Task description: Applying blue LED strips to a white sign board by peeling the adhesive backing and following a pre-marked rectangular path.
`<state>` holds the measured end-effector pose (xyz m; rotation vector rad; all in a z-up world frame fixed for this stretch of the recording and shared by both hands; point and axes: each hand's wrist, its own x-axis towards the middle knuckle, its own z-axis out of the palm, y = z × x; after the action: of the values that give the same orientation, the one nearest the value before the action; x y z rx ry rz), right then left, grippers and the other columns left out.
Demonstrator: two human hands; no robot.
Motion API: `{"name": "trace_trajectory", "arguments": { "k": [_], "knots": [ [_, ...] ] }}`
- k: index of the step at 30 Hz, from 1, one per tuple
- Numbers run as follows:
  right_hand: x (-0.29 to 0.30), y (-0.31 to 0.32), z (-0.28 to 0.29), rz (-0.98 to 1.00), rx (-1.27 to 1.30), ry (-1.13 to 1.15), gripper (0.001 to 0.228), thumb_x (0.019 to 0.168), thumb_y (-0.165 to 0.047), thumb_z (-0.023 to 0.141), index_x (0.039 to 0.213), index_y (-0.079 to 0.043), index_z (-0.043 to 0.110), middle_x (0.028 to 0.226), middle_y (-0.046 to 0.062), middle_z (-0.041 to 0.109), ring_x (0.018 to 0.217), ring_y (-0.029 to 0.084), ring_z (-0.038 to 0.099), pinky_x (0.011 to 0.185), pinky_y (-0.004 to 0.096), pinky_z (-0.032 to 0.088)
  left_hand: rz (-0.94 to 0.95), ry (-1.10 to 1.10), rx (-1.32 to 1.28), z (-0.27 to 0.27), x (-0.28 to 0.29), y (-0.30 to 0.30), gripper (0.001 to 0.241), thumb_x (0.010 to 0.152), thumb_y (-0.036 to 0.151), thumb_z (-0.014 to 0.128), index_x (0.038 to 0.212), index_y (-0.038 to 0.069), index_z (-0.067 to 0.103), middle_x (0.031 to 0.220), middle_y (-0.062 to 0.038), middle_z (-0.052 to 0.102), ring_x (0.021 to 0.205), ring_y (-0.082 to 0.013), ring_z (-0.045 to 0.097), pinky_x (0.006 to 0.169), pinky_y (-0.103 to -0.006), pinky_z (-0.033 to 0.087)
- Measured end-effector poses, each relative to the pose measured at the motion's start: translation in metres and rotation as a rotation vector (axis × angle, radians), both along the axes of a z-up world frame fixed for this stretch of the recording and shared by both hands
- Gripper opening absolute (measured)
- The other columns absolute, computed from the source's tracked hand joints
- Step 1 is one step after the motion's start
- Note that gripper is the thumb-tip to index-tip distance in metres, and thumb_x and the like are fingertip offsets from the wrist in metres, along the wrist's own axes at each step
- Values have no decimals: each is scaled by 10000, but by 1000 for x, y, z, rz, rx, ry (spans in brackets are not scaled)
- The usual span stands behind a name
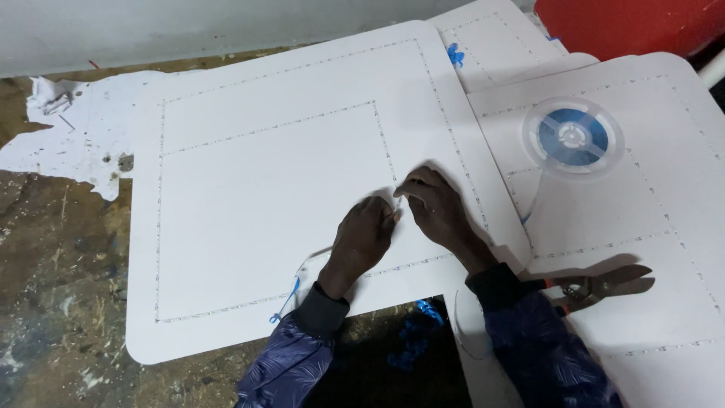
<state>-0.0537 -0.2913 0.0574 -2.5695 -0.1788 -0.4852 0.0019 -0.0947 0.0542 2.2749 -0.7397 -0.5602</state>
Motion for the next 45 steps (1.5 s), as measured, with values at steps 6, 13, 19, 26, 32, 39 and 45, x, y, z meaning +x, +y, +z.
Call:
{"name": "trace_trajectory", "arguments": {
  "k": [6, 13, 19, 26, 32, 39, 45],
  "knots": [
    [-4, 5, 18, 60, 23, -18, 263, 1015, 34, 656, 1082, -161, 819, 1071, -10, 728, 1055, 241, 760, 993, 392, 584, 32, 26, 88, 28, 12, 1, 343, 1171, 461, 496, 1129, 166, 667, 1043, -114, 719, 1120, -370, 771, 1017, -552, 607],
    [3, -8, -17, -61, 26, 18, 256, 1009, -60, 683, 1191, -208, 788, 1109, -11, 743, 1089, 239, 756, 976, 389, 606, 10, 53, 142, 14, 36, -7, 444, 1128, 602, 512, 1070, 197, 683, 1049, -103, 751, 1147, -380, 791, 1038, -566, 609],
    [5, -5, -9, -67, -13, -13, 162, 962, -124, 760, 1086, -224, 789, 1047, -53, 747, 1038, 203, 763, 950, 362, 622, 21, 83, 149, 31, 36, -8, 433, 1119, 529, 543, 1105, 135, 722, 1135, -180, 783, 1230, -449, 776, 1101, -594, 590],
    [2, -2, -11, -55, 15, -8, 70, 1002, -162, 771, 1050, -213, 773, 1046, -49, 741, 1027, 205, 756, 941, 378, 619, 52, 75, 139, 15, 39, -11, 461, 1102, 548, 550, 1081, 132, 748, 1105, -183, 799, 1202, -449, 793, 1071, -599, 606],
    [4, -2, -8, -55, 17, -13, 88, 983, -146, 763, 1029, -221, 767, 995, -44, 729, 982, 212, 763, 928, 385, 622, 45, 90, 136, 9, 45, -13, 499, 1101, 557, 542, 1148, 112, 762, 1208, -220, 792, 1291, -464, 753, 1113, -596, 595],
    [3, 3, 2, -37, 62, -36, 141, 1055, -159, 715, 1157, -207, 801, 998, 7, 731, 995, 262, 767, 924, 414, 617, 66, 123, 57, -6, 49, -11, 572, 1103, 622, 515, 1156, 101, 746, 1215, -238, 773, 1302, -465, 743, 1121, -606, 594],
    [2, 3, -4, -28, 145, -64, 280, 1062, -32, 631, 1249, -150, 803, 1088, 63, 765, 1035, 294, 773, 893, 388, 635, 91, 139, -29, -9, 56, -5, 422, 1103, 512, 571, 989, 128, 703, 964, -161, 767, 1060, -400, 817, 952, -538, 642]
  ]
}}
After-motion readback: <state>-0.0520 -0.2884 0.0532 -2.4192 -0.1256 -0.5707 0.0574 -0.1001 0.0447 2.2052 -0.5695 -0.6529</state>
